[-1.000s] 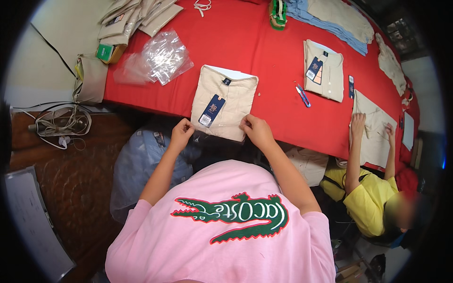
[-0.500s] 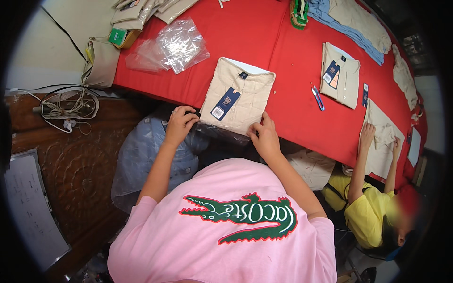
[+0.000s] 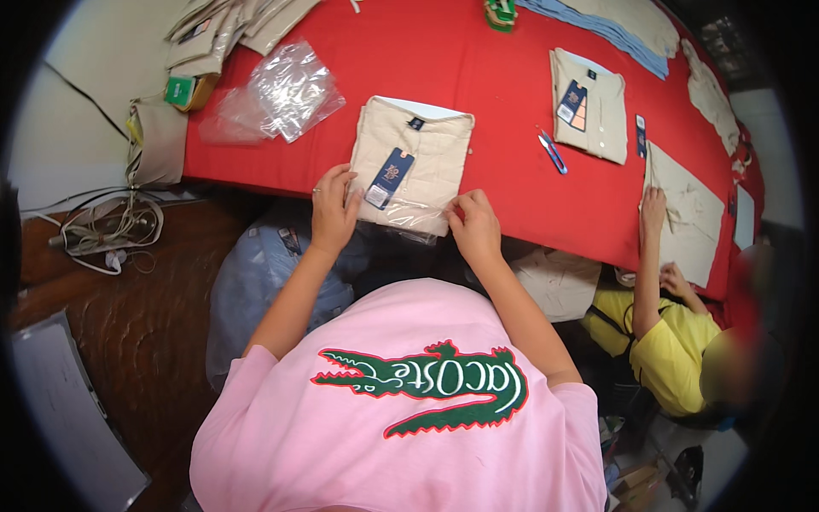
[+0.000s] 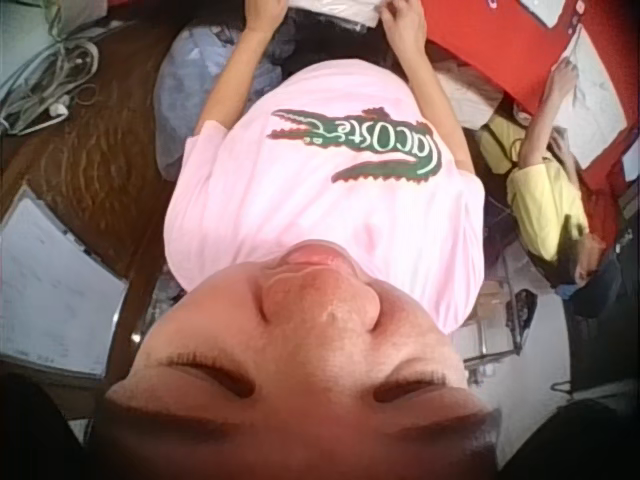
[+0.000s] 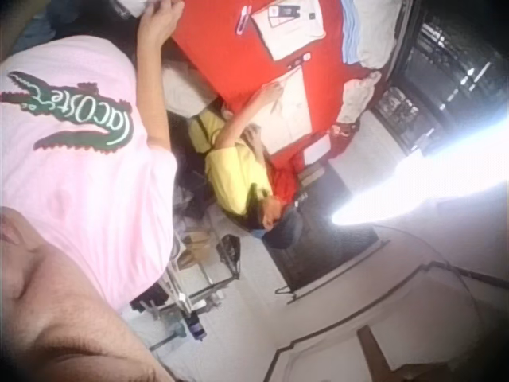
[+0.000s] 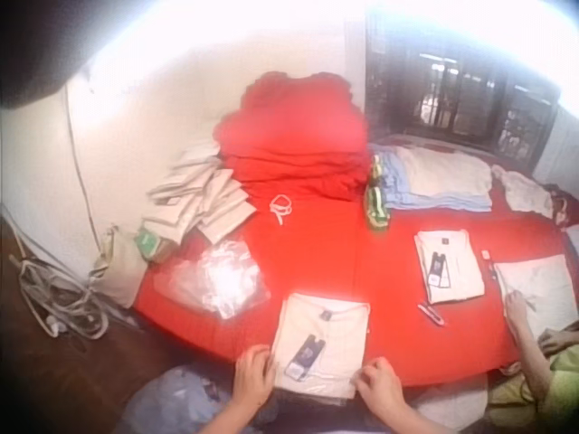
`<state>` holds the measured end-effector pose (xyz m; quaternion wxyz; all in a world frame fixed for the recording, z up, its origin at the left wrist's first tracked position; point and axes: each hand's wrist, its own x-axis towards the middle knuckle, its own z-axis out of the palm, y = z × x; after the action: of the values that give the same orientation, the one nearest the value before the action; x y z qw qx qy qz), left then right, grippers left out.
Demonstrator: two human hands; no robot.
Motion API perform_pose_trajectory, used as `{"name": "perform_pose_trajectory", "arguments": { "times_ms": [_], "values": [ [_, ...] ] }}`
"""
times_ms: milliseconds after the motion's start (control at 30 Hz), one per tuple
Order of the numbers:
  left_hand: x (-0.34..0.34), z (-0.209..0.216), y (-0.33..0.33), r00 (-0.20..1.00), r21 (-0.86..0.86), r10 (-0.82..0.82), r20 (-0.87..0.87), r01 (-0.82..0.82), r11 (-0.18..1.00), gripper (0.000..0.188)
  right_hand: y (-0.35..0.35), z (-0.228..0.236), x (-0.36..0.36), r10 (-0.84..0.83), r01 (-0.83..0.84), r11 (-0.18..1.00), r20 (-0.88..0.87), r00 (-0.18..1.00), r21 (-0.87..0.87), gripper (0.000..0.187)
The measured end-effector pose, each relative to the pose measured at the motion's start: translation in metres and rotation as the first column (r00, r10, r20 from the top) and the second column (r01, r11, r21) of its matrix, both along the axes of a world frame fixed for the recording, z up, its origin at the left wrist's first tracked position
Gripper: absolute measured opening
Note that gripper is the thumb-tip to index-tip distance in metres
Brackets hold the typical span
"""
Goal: The person bags folded beige shirts by inserting them into clear plastic bags, smoothing the plastic, and placing the bagged items onto a stack.
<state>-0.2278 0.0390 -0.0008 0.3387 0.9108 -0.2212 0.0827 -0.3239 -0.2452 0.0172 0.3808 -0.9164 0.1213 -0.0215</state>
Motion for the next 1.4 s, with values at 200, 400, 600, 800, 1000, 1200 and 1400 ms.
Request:
{"name": "perform_pose_trajectory", "arguments": {
  "times_ms": [200, 400, 600, 800, 1000, 1200, 1400],
  "values": [
    [-0.003, -0.008, -0.032, 0.949, 0.102, -0.314, 0.000, 0.313, 0.944, 0.056, -0.012, -0.022, -0.008, 0.004, 0.246, 0.639, -0.323, 0.946, 0.729, 0.012],
    [0.012, -0.034, -0.022, 0.934, -0.002, -0.357, -0.016, 0.357, 0.934, 0.021, -0.009, -0.024, -0.025, 0.179, 0.290, 0.286, -0.348, 0.920, 0.913, 0.012],
    [0.008, -0.037, -0.017, 0.908, 0.072, -0.419, -0.004, 0.418, 0.906, 0.012, -0.008, -0.048, -0.057, 0.244, 0.034, 0.712, -0.293, 0.924, 0.701, 0.015],
    [-0.001, -0.042, -0.021, 0.904, 0.087, -0.426, 0.038, 0.422, 0.903, 0.013, -0.009, -0.052, -0.056, -0.087, 0.207, 0.824, -0.244, 0.966, 0.527, 0.010],
    [0.005, -0.054, -0.022, 0.928, -0.023, -0.372, -0.020, 0.371, 0.928, 0.012, -0.014, -0.016, -0.026, -0.109, 0.087, 0.925, 0.040, 0.993, 0.369, 0.011],
    [0.018, -0.027, -0.014, 0.985, -0.134, -0.162, -0.057, 0.153, 0.979, 0.022, -0.018, 0.011, 0.028, 0.034, -0.033, 0.997, -0.009, 0.999, 0.075, 0.010],
    [0.036, -0.017, 0.025, 0.798, -0.438, -0.208, -0.565, -0.077, 0.896, 0.024, -0.005, 0.020, 0.052, 0.210, -0.213, 0.977, -0.133, 0.969, -0.006, 0.013]
  ]
}}
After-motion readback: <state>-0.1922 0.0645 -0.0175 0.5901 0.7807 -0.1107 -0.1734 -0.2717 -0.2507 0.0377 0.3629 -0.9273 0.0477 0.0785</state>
